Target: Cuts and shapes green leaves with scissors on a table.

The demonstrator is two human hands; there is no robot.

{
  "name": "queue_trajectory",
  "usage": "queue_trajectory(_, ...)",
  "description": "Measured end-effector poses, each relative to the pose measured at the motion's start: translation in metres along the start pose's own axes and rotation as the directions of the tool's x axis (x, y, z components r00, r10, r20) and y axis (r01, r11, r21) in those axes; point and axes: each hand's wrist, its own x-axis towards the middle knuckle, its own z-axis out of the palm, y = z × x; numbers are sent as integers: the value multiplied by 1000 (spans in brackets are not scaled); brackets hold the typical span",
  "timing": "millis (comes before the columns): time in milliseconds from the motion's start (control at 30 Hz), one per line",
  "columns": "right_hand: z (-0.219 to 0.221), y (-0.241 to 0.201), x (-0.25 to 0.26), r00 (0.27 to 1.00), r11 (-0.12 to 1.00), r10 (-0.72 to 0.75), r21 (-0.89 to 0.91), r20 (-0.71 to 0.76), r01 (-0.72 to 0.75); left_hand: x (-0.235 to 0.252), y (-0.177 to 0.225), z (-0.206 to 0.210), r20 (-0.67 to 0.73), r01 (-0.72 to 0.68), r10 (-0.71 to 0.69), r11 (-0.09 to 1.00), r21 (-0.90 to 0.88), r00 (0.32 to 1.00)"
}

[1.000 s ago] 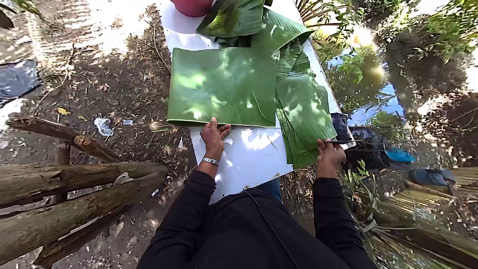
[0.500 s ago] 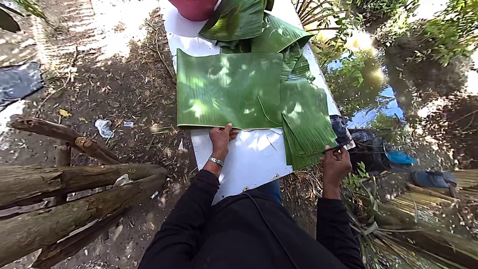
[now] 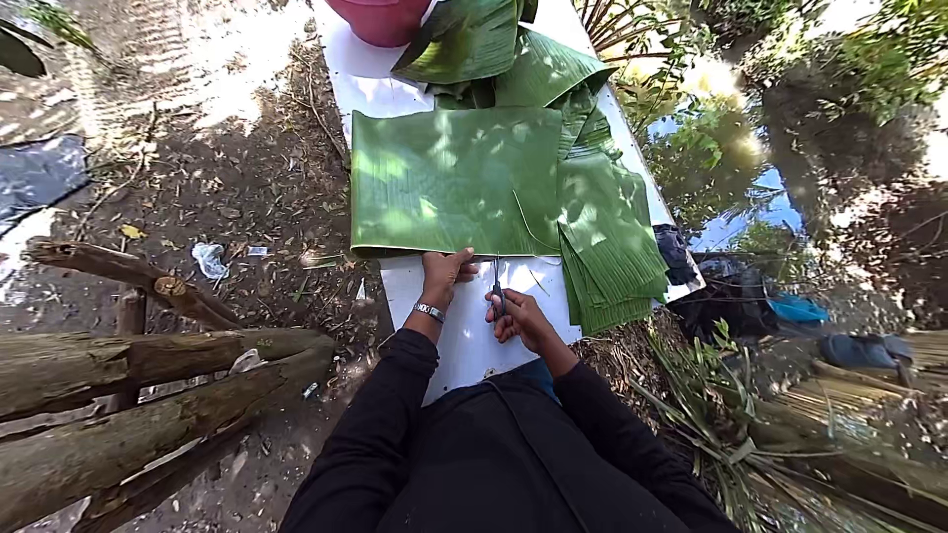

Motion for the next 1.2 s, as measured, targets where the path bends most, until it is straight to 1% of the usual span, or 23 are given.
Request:
queue_trajectory(67, 2, -7, 7, 1000, 1000, -3, -15, -28, 3, 1, 0, 1, -1, 0, 0, 1000, -9, 1000)
queue_trajectory(200, 5, -14, 17, 1000, 999, -7, -33, -29, 6, 2, 1, 1, 2, 18, -18, 1000, 3, 1000)
queue_trajectory(400, 7, -13, 25, 999, 998, -32, -59, -24, 31, 4, 1, -1, 20, 12, -12, 1000, 2, 1000)
queue_trajectory(533, 7, -11, 25, 998, 997, -52, -58, -47, 49, 5, 1, -1, 22, -7, 7, 1000, 3, 1000)
queue_trajectory(667, 10, -8, 24, 993, 992, -98, -84, -70, 92, 5, 0, -2, 29, -37, 35, 998, 43, 999)
queue_trajectory(900, 12, -3, 25, 986, 987, -125, -117, -110, 112, 4, 2, 1, 15, -20, 19, 998, 57, 1000)
queue_trajectory(1067, 12, -3, 26, 987, 984, -123, -146, -108, 106, 3, 1, 2, 24, 7, -8, 999, 35, 1000)
queue_trajectory(1200, 10, -4, 24, 990, 979, -115, -178, -76, 100, 4, -1, 2, 27, 1, -1, 1000, 27, 1000)
